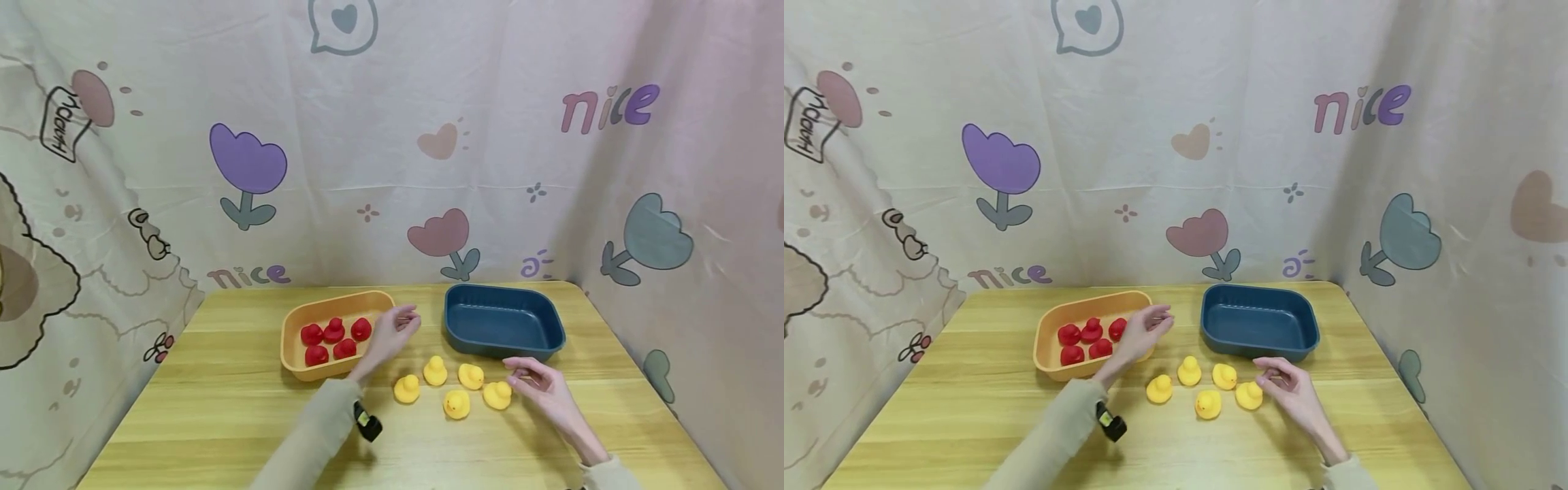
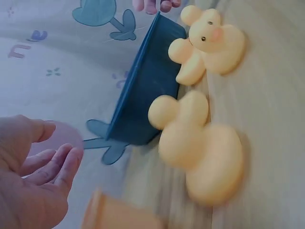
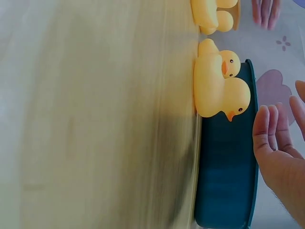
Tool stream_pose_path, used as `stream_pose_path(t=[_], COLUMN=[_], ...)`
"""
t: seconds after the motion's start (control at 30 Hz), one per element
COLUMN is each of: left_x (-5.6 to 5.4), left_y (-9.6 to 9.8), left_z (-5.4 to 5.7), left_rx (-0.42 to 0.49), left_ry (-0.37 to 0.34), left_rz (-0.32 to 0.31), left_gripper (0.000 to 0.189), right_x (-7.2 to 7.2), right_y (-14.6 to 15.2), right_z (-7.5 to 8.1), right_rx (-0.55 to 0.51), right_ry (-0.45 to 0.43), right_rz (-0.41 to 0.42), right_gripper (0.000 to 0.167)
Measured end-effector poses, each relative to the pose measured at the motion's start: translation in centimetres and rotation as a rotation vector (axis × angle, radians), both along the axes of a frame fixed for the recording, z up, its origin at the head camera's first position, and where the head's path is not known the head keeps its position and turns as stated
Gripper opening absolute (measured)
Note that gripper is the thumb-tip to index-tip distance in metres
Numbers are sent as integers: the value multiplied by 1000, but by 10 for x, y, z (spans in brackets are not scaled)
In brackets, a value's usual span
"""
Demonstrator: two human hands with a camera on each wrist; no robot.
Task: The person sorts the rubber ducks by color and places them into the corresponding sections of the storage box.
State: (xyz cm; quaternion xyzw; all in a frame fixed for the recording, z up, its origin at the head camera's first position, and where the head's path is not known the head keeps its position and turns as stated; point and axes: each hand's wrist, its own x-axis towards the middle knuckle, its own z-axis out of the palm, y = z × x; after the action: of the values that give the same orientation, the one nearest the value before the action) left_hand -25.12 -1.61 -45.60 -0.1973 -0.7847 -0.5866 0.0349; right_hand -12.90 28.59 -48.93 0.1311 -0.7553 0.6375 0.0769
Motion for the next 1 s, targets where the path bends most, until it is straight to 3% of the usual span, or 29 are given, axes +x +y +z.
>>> stream_pose_path(t=[0.23,0.43,0.7,1.0], left_x=[-21,-31,-39,-43], left_y=[40,58,63,57], left_z=[-13,-19,-23,-22], left_rx=[-40,-65,58,157], left_ry=[-170,-248,-418,-540], left_rz=[-10,-28,-100,-171], left_gripper=[39,44,53,57], right_x=[1,-1,-3,-7], right_y=[-3,-5,-7,-8], right_z=[-2,-1,0,-2], right_rx=[6,9,16,41], right_ry=[-17,-10,-21,-38], right_rz=[-1,3,7,0], right_gripper=[30,33,32,35])
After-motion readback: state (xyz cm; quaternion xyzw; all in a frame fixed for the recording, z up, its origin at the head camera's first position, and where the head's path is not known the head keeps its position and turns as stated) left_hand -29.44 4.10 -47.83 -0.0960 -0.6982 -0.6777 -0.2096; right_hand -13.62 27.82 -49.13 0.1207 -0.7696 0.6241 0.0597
